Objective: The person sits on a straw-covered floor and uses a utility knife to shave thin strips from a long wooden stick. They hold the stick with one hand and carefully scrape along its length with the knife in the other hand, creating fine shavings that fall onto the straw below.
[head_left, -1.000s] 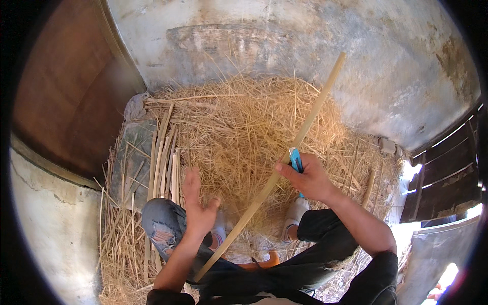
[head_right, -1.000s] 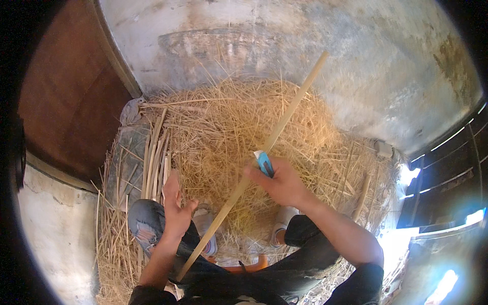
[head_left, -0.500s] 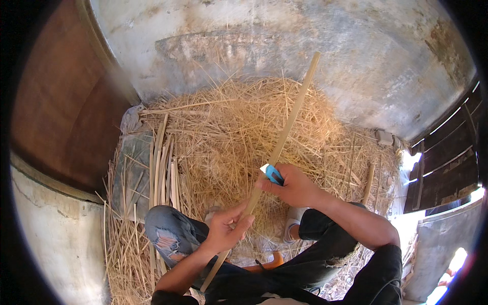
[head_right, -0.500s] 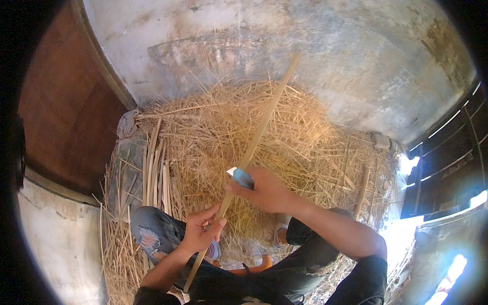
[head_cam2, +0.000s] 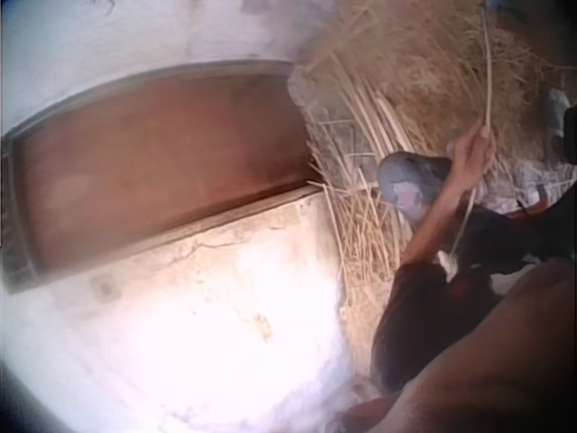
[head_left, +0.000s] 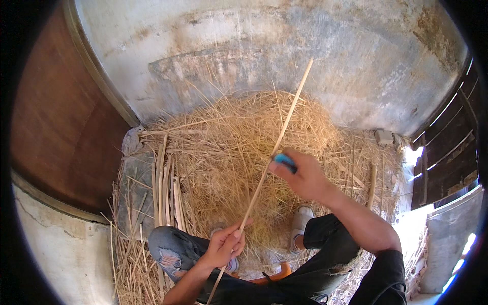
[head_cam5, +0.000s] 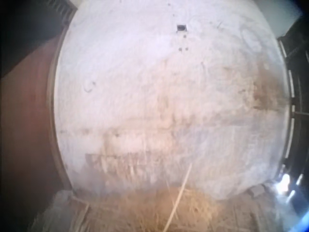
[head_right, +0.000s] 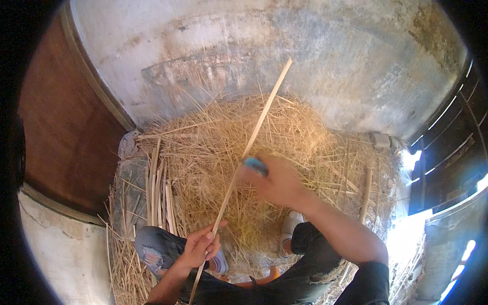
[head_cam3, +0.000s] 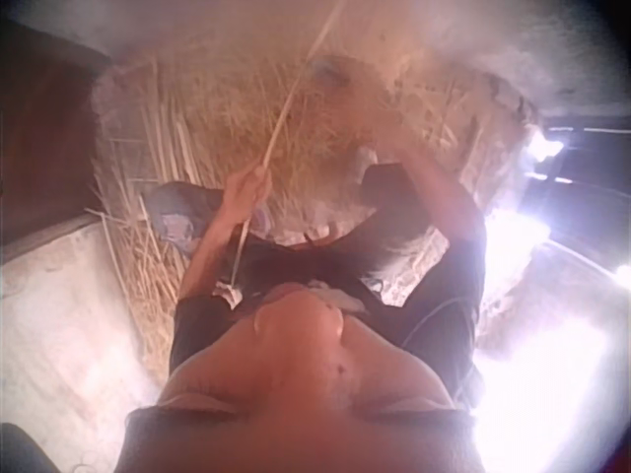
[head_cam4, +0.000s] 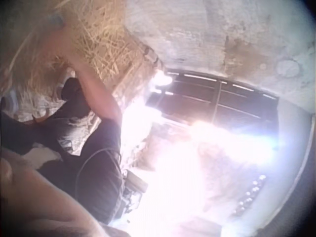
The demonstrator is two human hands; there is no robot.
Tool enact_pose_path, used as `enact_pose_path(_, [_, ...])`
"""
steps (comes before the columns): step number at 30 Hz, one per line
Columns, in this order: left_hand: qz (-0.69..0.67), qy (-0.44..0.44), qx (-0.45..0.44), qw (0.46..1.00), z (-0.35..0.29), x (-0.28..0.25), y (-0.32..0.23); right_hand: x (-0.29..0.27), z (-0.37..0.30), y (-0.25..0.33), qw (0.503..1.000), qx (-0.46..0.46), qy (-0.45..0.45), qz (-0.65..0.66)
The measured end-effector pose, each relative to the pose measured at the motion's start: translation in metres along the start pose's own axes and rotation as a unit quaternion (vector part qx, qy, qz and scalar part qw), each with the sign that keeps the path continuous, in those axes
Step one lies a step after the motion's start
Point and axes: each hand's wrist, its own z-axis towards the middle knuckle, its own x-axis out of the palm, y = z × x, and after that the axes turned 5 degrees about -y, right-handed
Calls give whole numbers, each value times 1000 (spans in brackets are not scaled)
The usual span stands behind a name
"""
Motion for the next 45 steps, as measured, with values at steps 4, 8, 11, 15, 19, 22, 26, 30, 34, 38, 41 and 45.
enact_pose_path(4, [-21,15,-17,1000,0,1,3,-28,7,-6,997,7,-54,-57])
enact_pose_path(8, [-47,31,-24,998,0,3,6,-30,4,-10,992,-1,-27,-126])
enact_pose_path(11, [-66,38,-39,996,0,3,3,-19,-7,-11,989,-14,11,-145])
enact_pose_path(15, [-83,41,-43,995,1,1,3,-16,-1,-20,985,-1,14,-172])
enact_pose_path(19, [-55,34,-29,997,2,4,2,-30,10,-12,992,39,-4,-117])
enact_pose_path(22, [-54,29,-20,998,3,4,5,-5,-16,-10,988,-3,54,-145])
enact_pose_path(26, [-38,16,-28,999,2,4,3,-14,0,-11,990,-39,3,-135])
enact_pose_path(30, [-53,30,-19,998,6,3,6,-8,-11,-9,991,10,31,-128])
enact_pose_path(34, [-43,23,-23,999,1,1,3,-10,-13,-5,986,-16,74,-151])
enact_pose_path(38, [-52,25,-13,998,4,3,6,-21,-1,-7,991,16,30,-129])
enact_pose_path(41, [-44,30,-21,998,2,-2,6,-9,-18,-9,987,-9,53,-153])
enact_pose_path(45, [-37,29,4,999,3,0,3,-21,-1,-8,994,-10,29,-106])
